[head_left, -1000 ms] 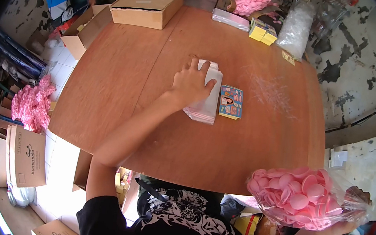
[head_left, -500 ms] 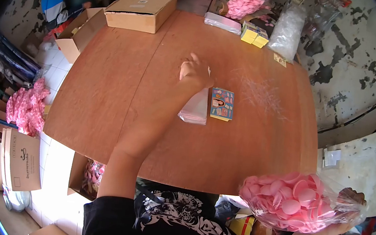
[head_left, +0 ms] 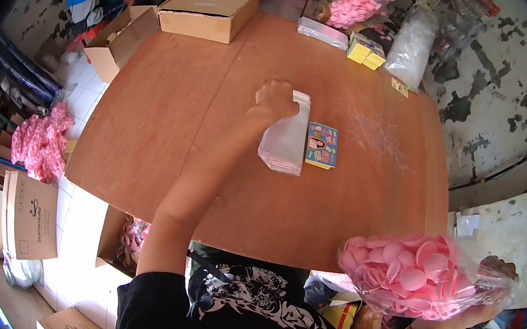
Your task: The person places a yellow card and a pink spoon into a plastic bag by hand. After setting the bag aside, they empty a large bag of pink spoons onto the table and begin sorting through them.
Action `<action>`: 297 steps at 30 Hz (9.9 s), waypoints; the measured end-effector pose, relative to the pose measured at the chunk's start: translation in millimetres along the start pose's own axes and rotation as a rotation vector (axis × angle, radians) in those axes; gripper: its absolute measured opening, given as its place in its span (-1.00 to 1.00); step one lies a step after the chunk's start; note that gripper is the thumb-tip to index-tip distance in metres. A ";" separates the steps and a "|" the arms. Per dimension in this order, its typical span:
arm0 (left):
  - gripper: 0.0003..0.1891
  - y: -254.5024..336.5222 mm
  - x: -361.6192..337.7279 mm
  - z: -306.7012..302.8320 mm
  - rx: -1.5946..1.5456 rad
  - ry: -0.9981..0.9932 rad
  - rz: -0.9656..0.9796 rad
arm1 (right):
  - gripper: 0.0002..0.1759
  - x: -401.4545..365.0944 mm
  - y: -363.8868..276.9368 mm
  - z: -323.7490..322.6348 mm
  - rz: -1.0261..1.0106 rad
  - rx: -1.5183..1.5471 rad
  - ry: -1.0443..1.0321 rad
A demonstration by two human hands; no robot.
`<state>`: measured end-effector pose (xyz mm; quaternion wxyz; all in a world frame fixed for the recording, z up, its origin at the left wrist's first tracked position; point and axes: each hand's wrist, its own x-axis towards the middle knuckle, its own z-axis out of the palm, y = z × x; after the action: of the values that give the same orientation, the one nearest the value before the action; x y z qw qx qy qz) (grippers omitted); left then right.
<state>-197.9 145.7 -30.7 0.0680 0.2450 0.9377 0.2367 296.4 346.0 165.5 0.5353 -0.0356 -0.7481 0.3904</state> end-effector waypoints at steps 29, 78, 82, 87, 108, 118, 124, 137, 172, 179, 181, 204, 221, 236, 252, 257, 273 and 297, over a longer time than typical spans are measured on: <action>-0.27 -115.5 -94.7 -27.5 0.240 -0.025 0.255 | -0.69 226.4 214.6 517.9 -0.225 0.075 -0.368; -0.92 -101.7 182.0 -67.0 0.075 0.474 0.741 | -0.76 93.5 270.0 584.6 -0.322 -0.794 -0.699; -0.92 -97.0 181.3 -65.0 0.104 0.517 0.659 | -0.78 95.4 270.3 592.6 -0.317 -0.804 -0.675; -0.90 -91.6 183.0 -60.1 0.076 0.601 0.542 | -0.79 95.3 276.3 598.3 -0.310 -0.814 -0.638; -0.84 -61.4 165.5 -66.2 0.094 0.648 0.225 | -0.84 95.2 273.8 575.5 -0.300 -0.874 -0.450; -0.86 -84.4 178.0 -65.6 -0.455 0.540 0.627 | -0.80 110.6 270.5 552.7 -0.176 -0.457 -0.461; -0.91 -84.7 183.6 -64.9 -0.422 0.614 0.692 | -0.80 120.0 287.4 567.9 -0.264 -0.235 -0.539; -0.90 -87.9 176.7 -78.1 -0.159 0.609 0.785 | -0.80 119.4 265.0 578.2 -0.231 -0.634 -0.704; -0.87 -94.4 198.5 -69.1 -0.212 0.802 0.067 | -0.82 75.6 265.4 532.4 -0.339 -0.549 -0.588; -0.86 -97.8 214.7 -93.6 -0.348 0.966 -0.001 | -0.92 63.7 283.4 487.8 -0.318 -0.367 -0.638; -0.86 -98.5 215.0 -93.8 -0.359 0.984 -0.002 | -0.88 64.6 288.4 485.0 -0.353 -0.279 -0.624; -0.89 -101.6 175.2 -100.2 -0.431 0.720 1.026 | -0.82 97.9 241.9 561.7 -0.261 -0.039 -0.826; -0.88 -142.1 175.6 -91.1 0.282 0.932 0.471 | -0.93 50.4 216.8 455.2 -0.682 -0.053 -1.114; -0.81 -125.6 88.6 -127.7 0.093 0.429 0.808 | -0.89 91.1 230.8 491.8 -0.288 0.096 -0.914; -0.49 -169.2 1.3 -65.6 -0.035 0.399 0.550 | -0.29 73.2 198.3 581.1 -0.398 -0.703 -1.087; -0.52 -156.8 14.0 -50.1 0.004 0.462 0.577 | -0.30 71.0 189.2 573.9 -0.296 -0.684 -1.144; -0.81 -128.5 85.0 -18.8 0.024 0.476 0.280 | -0.06 114.5 269.2 588.8 0.042 -0.795 -1.130; -0.78 -156.9 59.2 -21.0 -0.241 0.770 0.390 | -0.68 53.8 224.3 595.7 -0.340 -0.915 -0.737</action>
<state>-321.6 45.7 -87.8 -0.3040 0.3017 0.7966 0.4266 -302.0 201.4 -5.2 0.2267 -0.0047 -0.9711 -0.0746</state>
